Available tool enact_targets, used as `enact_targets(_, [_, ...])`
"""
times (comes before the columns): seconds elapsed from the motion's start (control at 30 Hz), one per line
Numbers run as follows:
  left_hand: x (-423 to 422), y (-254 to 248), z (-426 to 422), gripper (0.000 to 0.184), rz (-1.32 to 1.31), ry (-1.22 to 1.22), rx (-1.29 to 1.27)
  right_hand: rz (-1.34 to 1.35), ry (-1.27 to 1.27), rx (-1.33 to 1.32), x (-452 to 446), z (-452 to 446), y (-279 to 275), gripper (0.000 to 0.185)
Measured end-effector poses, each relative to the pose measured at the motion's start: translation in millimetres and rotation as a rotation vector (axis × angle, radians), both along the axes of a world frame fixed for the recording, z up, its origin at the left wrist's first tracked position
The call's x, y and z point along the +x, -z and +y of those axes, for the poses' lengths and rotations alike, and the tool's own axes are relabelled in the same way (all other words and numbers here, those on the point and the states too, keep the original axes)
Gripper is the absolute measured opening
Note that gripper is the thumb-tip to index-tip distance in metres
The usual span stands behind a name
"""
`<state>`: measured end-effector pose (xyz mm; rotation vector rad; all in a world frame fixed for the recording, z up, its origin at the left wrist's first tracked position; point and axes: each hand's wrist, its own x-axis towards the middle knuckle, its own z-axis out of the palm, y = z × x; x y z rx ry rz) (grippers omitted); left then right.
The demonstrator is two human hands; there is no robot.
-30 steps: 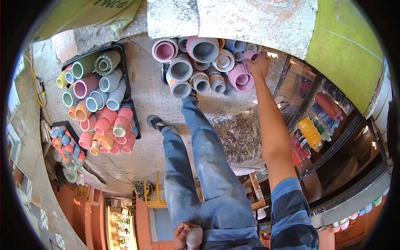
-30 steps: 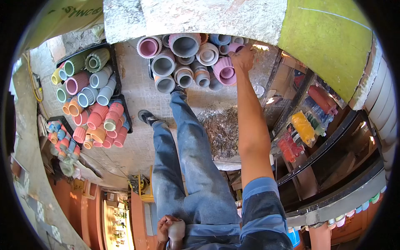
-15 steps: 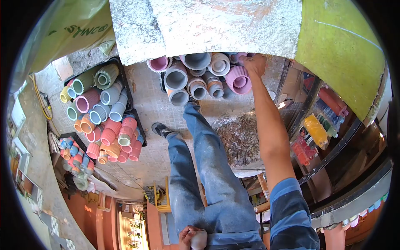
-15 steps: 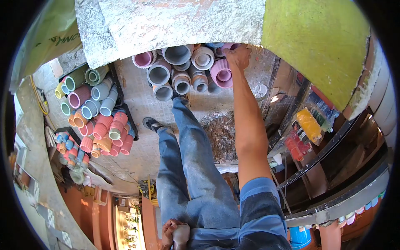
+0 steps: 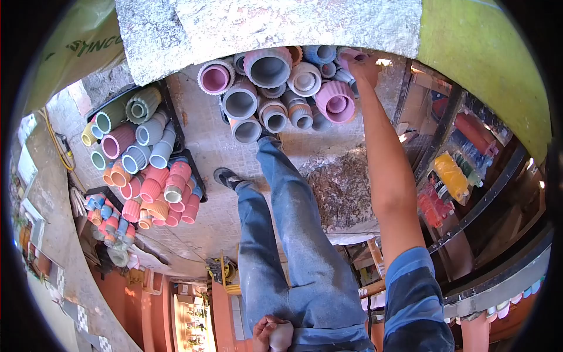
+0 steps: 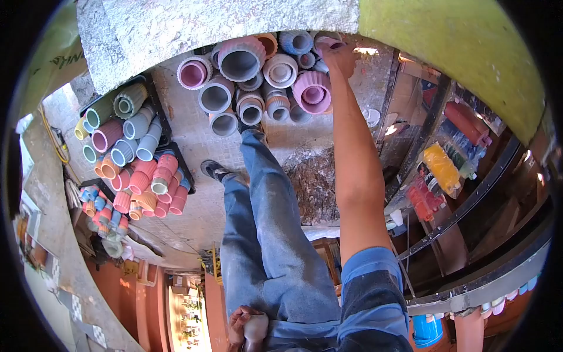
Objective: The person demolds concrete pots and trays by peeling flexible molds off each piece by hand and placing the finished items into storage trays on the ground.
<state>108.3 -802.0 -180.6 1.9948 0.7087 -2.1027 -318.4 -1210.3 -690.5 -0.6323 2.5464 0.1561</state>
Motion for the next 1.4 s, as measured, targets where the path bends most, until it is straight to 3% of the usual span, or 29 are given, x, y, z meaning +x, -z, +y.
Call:
enact_targets(0.1, [3.5, -3.5, 3.9, 0.014, -0.013, 0.006, -0.023, -0.142, -0.033, 0.013, -8.1, 3.4, -5.7, 0.101])
enact_targets(0.2, [4.2, 2.5, 6.9, 0.015, -0.016, 0.008, -0.053, -0.056, -0.164, 0.089, 1.0, 8.3, -3.8, 0.098])
enact_targets(0.3, [5.5, 3.9, 10.1, 0.017, 0.025, 0.082, -0.078, -0.003, -0.093, 0.125, 11.7, 13.5, -8.0, 0.091])
enact_targets(0.43, [5.1, 3.0, 13.2, 0.018, 0.023, 0.106, -0.045, -0.130, -0.205, 0.103, 2.3, 14.5, -17.0, 0.091])
enact_targets(0.6, [8.0, 0.1, 20.4, 0.019, 0.016, 0.075, -0.034, -0.189, -0.154, 0.057, 2.0, 16.6, -19.9, 0.091])
enact_targets(0.67, [6.1, 2.8, 3.7, 0.022, 0.021, -0.032, -0.124, -0.062, 0.015, -0.104, 1.1, 25.0, -30.1, 0.087])
enact_targets(0.7, [6.9, 4.4, 0.1, 0.022, 0.023, -0.035, -0.133, -0.136, -0.036, -0.134, 0.9, 34.0, -39.2, 0.080])
enact_targets(0.73, [8.0, 8.5, -1.0, 0.024, -0.023, -0.275, -0.212, -0.207, -0.090, -0.170, -0.6, 44.5, -53.6, 0.074])
enact_targets(0.77, [8.7, 13.4, -0.2, 0.027, -0.062, -0.519, -0.294, -0.148, -0.175, -0.301, 30.4, 61.5, -97.1, 0.056])
enact_targets(0.8, [9.5, 20.7, 4.3, 0.030, -0.148, -0.695, -0.248, -0.241, -0.234, -0.620, 56.0, 79.0, -129.2, 0.043])
enact_targets(0.83, [12.8, 25.3, 5.6, 0.033, -0.230, -0.872, -0.198, -0.360, -0.264, -0.631, 73.1, 117.9, -129.7, 0.040])
enact_targets(0.87, [23.2, 36.5, -13.6, 0.029, -0.063, -0.902, -0.226, -0.556, -0.267, -0.046, 110.7, 128.6, -188.9, 0.034])
enact_targets(0.9, [21.5, 40.9, -34.0, 0.029, -0.048, -0.910, -0.258, -1.004, -0.301, -0.262, 145.4, 141.0, -250.4, 0.029])
enact_targets(0.93, [20.3, 42.0, -55.1, 0.028, -0.082, -0.794, -0.261, -1.122, -0.520, -0.263, 179.9, 152.6, -314.6, 0.026])
enact_targets(0.97, [22.1, 34.4, -67.8, 0.028, -0.127, -0.681, -0.268, -1.586, -0.485, -0.287, 210.6, 185.7, -336.7, 0.028])
enact_targets(1.0, [22.2, 29.4, -72.1, 0.028, -0.131, -0.697, -0.325, -1.709, -0.324, -0.102, 241.3, 214.7, -386.8, 0.031])
enact_targets(1.03, [22.1, 25.3, -74.2, 0.030, -0.038, -0.756, -0.322, -1.747, -0.517, -0.302, 262.0, 232.9, -419.0, 0.033])
enact_targets(1.1, [21.4, 16.8, -72.7, 0.034, 0.122, -0.898, -0.351, -1.524, -0.529, -0.152, 281.2, 240.5, -473.0, 0.033])
enact_targets(1.17, [19.1, 6.9, -68.7, 0.040, 0.284, -1.041, -0.427, -1.496, -0.478, -0.221, 284.0, 242.9, -490.9, 0.025])
enact_targets(1.23, [15.4, -6.5, -68.2, 0.047, 0.473, -1.151, -0.542, -1.675, -0.097, -0.060, 282.3, 238.8, -515.7, 0.018])
enact_targets(1.27, [30.2, -52.0, -82.8, 0.047, 0.365, -0.792, -0.542, -1.779, 0.118, -0.116, 284.6, 230.4, -538.7, 0.016])
enact_targets(1.3, [17.1, -88.9, -85.5, 0.042, 0.152, -0.907, -0.862, -1.857, 0.357, -0.153, 288.6, 223.1, -567.2, 0.015])
enact_targets(1.33, [22.9, -112.7, -86.6, 0.038, 0.238, -0.762, -1.056, -1.901, 0.269, -0.120, 295.5, 215.0, -596.3, 0.015])
enact_targets(1.37, [33.5, -131.4, -84.1, 0.037, 0.315, -0.594, -1.228, -2.001, 0.359, -0.091, 302.6, 208.9, -626.0, 0.015])
enact_targets(1.4, [44.5, -146.2, -74.0, 0.037, 0.284, -0.621, -1.273, -2.086, 0.469, -0.060, 314.5, 210.6, -652.8, 0.016])
